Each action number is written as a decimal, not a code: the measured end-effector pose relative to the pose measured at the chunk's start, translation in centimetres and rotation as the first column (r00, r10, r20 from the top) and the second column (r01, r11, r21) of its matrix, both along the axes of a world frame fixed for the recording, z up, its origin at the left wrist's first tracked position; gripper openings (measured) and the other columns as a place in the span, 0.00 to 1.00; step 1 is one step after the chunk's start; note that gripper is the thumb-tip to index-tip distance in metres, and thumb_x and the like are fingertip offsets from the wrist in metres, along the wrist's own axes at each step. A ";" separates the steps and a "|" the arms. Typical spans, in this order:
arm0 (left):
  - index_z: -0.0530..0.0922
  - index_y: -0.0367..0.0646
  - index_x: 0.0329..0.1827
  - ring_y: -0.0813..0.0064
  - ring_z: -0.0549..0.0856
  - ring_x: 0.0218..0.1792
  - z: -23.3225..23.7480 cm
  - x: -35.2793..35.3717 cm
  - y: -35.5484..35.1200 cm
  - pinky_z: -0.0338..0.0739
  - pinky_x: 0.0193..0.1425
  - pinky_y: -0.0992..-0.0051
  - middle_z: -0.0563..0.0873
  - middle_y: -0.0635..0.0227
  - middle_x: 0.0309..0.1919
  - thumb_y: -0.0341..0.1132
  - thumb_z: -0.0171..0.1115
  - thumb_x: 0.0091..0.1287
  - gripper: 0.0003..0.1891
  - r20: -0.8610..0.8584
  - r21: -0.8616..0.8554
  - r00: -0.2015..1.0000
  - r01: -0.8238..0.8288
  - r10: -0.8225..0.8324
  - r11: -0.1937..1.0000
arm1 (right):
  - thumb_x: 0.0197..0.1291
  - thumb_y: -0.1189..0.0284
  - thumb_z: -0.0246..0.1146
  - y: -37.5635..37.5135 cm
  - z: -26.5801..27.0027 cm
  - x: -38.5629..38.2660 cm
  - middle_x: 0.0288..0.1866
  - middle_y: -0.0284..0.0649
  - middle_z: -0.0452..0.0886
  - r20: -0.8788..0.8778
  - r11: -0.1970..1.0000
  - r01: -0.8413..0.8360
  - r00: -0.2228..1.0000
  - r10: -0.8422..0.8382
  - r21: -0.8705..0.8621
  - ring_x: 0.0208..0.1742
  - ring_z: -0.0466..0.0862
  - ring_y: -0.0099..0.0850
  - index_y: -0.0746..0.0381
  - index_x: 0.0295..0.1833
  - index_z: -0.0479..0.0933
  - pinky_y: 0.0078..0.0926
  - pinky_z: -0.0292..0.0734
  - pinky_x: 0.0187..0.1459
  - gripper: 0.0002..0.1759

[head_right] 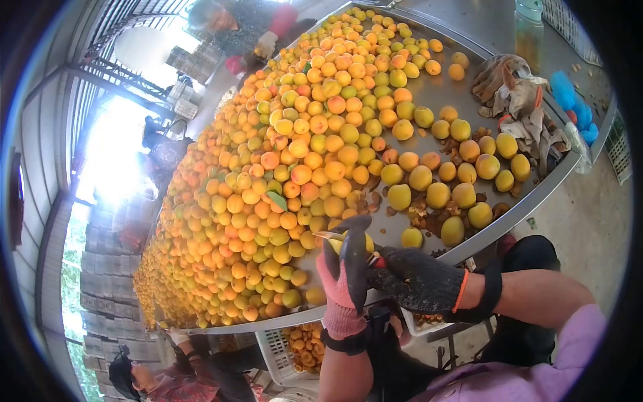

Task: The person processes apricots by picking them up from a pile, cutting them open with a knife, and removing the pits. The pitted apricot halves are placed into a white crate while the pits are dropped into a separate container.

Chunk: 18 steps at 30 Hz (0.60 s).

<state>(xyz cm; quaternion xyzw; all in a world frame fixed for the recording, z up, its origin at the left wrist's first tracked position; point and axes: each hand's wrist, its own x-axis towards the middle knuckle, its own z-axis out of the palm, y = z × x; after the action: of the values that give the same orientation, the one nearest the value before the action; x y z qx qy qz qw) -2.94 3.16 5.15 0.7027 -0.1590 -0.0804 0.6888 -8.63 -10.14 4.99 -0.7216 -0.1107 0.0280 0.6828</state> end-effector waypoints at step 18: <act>0.77 0.34 0.43 0.70 0.84 0.36 1.8 1.4 0.1 0.78 0.40 0.74 0.83 0.55 0.43 0.23 0.52 0.56 0.12 0.039 0.048 0.989 -0.147 0.145 0.988 | 0.59 0.69 0.59 -4.0 0.1 1.8 0.24 0.51 0.75 0.176 0.949 0.116 0.982 -0.065 -0.293 0.28 0.79 0.50 0.67 0.36 0.71 0.41 0.70 0.28 0.11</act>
<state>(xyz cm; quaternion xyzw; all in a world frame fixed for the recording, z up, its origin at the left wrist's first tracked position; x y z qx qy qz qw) -1.59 3.28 6.90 0.7309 -0.1172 -0.0212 0.6720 -6.83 -14.09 5.13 -0.8216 -0.1278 -0.0465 0.5536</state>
